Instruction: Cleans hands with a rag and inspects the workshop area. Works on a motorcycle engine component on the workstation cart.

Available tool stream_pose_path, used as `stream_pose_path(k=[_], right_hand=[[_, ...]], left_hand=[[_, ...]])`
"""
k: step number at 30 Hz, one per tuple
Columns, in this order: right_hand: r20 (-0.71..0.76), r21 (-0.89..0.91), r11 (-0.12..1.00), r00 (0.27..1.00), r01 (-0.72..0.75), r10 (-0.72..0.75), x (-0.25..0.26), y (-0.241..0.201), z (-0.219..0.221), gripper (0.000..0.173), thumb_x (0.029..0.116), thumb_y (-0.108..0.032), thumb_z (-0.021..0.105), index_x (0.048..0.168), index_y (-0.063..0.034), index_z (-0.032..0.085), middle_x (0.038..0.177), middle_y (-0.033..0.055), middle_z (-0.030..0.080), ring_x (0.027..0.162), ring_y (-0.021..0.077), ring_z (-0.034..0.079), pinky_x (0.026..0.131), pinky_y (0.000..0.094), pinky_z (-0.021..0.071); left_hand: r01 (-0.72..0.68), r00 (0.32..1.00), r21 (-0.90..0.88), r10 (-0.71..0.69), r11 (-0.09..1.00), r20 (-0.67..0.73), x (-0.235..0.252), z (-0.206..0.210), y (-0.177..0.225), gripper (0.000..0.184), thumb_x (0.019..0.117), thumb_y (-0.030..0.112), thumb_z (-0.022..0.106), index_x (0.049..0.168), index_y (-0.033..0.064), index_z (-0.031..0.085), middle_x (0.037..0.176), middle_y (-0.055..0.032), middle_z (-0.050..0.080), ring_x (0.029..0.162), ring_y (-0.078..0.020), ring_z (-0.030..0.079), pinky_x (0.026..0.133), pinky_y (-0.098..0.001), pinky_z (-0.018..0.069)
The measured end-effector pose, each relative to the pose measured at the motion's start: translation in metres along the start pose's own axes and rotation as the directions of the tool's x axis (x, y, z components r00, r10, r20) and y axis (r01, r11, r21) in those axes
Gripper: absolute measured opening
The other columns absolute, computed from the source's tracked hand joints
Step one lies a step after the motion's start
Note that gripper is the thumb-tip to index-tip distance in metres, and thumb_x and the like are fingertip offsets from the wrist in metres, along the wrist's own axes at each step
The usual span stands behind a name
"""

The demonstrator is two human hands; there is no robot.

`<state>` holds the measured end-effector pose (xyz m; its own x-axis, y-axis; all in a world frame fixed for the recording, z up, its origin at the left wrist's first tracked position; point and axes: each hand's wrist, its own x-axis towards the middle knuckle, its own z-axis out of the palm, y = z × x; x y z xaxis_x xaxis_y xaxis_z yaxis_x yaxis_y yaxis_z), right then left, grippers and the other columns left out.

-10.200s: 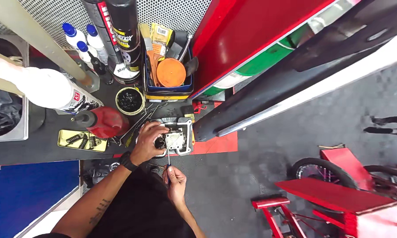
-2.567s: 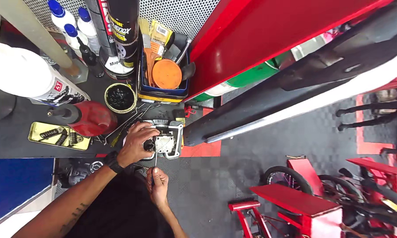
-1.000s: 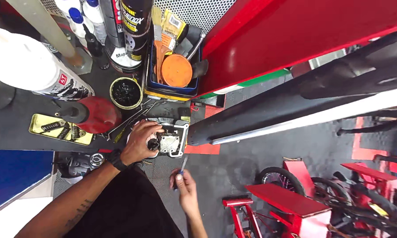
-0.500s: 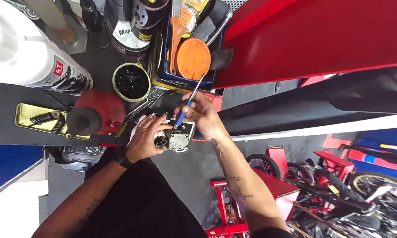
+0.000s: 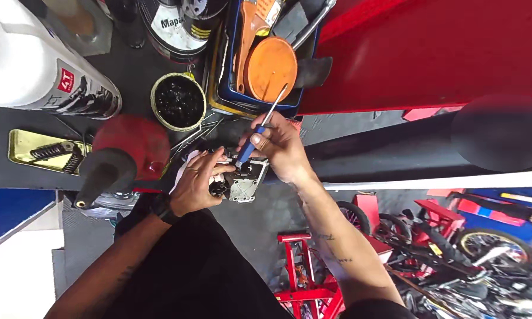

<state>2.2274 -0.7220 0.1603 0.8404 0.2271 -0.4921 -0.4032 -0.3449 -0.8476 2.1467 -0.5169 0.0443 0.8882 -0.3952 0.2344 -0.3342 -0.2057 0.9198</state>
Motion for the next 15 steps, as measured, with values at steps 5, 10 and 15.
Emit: stream_pose_path(k=[5,10,15], right_hand=[[0.007,0.028,1.0,1.0,-0.001,0.001,0.0002,0.0025,0.0009,0.023,0.1011,0.002,0.055,0.123,-0.0029,0.054,0.096,0.0103,0.073,0.086,0.0222,0.075,0.077,0.0387,0.0658],[0.007,0.016,1.0,1.0,0.001,-0.001,0.0002,0.0039,-0.0005,0.022,0.1008,0.001,0.056,0.122,-0.0026,0.054,0.094,0.0092,0.074,0.086,0.0211,0.075,0.076,0.0377,0.0658],[0.024,0.025,1.0,1.0,-0.008,0.007,0.0,0.0052,-0.0002,0.023,0.1008,0.002,0.056,0.123,-0.0014,0.054,0.094,0.01,0.073,0.086,0.021,0.075,0.077,0.0374,0.0658]], left_hand=[[0.0,1.0,0.007,-0.001,1.0,0.016,0.0004,-0.0008,-0.0003,0.104,0.0635,0.027,0.088,0.15,-0.0008,0.038,0.123,-0.0045,0.074,0.128,-0.0197,0.062,0.124,-0.0519,0.0268],[0.019,0.999,0.017,-0.019,1.0,0.026,0.0012,-0.0013,0.001,0.105,0.0635,0.027,0.088,0.151,-0.0007,0.037,0.123,-0.0035,0.074,0.13,-0.019,0.06,0.125,-0.0511,0.0251],[0.02,0.999,0.017,-0.021,1.0,0.03,0.0008,-0.0011,0.0014,0.105,0.064,0.026,0.087,0.152,-0.0016,0.036,0.123,-0.0041,0.074,0.13,-0.0189,0.06,0.125,-0.051,0.0246]])
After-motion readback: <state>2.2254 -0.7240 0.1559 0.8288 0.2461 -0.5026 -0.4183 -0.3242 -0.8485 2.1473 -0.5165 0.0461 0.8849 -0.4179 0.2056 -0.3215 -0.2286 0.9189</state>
